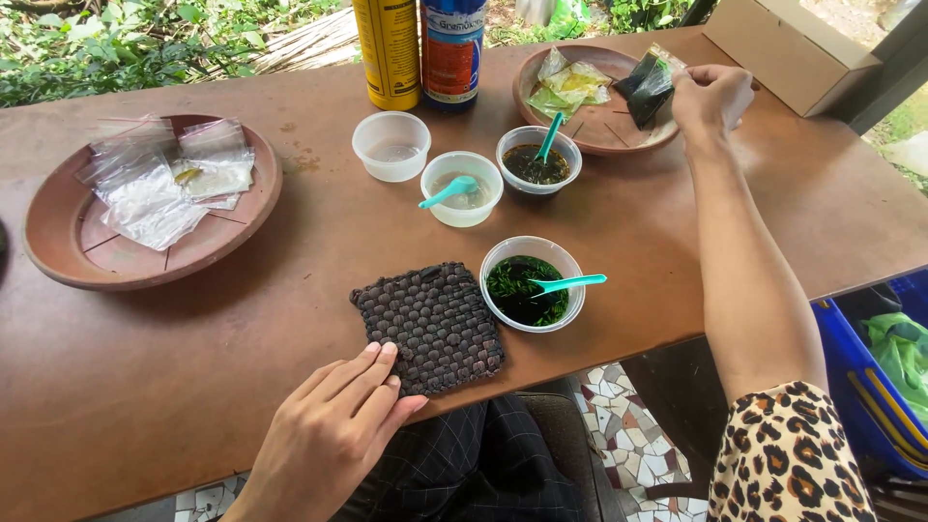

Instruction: Preparing green liquid samples by transferring them from a bowl into small plastic bags using a spoon and a small funnel.

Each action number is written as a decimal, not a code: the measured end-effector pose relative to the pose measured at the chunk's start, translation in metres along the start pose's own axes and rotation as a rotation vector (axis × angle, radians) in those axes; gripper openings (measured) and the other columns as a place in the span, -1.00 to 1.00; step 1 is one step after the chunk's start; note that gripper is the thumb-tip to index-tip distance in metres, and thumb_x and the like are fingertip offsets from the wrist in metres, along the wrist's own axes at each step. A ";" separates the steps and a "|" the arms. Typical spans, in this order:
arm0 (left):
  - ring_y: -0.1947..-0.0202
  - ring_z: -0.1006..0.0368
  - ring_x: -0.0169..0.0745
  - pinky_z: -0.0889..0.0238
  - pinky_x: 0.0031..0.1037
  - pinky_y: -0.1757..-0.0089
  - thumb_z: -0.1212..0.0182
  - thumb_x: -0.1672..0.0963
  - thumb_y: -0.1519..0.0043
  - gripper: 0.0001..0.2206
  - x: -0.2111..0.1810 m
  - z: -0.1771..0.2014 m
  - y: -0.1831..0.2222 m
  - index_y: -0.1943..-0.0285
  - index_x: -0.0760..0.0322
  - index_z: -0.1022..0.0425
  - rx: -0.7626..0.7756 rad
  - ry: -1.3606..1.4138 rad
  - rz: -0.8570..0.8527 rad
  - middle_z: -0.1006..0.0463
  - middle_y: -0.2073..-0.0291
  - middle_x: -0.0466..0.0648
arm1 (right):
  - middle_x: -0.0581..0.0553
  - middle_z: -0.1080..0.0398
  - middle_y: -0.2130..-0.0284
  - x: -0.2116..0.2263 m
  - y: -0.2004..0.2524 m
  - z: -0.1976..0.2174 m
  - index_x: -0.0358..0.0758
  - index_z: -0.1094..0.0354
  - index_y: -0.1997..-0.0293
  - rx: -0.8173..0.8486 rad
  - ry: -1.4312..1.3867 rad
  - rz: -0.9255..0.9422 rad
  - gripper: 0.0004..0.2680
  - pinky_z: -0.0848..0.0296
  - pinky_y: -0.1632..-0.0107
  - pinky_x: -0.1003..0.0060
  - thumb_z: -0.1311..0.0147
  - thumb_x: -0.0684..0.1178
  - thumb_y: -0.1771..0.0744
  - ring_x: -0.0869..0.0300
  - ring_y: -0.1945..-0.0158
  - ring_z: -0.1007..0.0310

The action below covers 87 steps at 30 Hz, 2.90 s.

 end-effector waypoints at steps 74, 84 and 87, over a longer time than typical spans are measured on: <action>0.22 -0.69 -0.23 -0.62 -0.50 0.18 -0.45 0.29 -0.13 -0.84 0.012 0.007 -0.009 0.15 0.38 -0.63 -0.224 0.334 0.137 -0.70 0.24 -0.03 | 0.16 -0.63 0.58 -0.095 -0.066 0.007 -0.10 -0.62 0.29 -0.347 -0.249 0.088 -0.95 -0.56 0.60 0.52 -0.25 -0.14 -0.28 0.51 0.66 -0.59; 0.36 -0.56 -0.17 -0.41 -0.42 0.41 -0.37 0.16 -0.31 -0.94 0.072 0.054 -0.042 0.09 0.19 -0.64 -0.157 -0.195 0.067 -0.69 0.26 -0.06 | 0.21 -0.54 0.65 -0.086 -0.052 0.008 0.03 -0.41 0.48 -0.238 -0.239 -0.035 -0.71 -0.43 0.53 0.52 -0.19 0.23 -0.42 0.52 0.62 -0.52; 0.18 -0.62 0.12 -0.48 -0.20 0.09 -0.31 0.27 -0.26 -0.77 0.153 0.065 -0.044 -0.08 0.55 -0.65 -0.102 -0.185 0.428 -0.69 0.10 0.28 | 0.22 -0.41 0.72 -0.077 -0.044 0.012 0.09 -0.36 0.50 -0.192 -0.245 -0.123 -0.65 -0.39 0.35 0.51 0.03 0.40 -0.39 0.45 0.58 -0.39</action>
Point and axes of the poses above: each hand's wrist, its own y-axis away from the middle knuckle, its own z-axis out of the back of the hand, x = y × z, the point moved 2 cm from there along -y, towards the middle knuckle
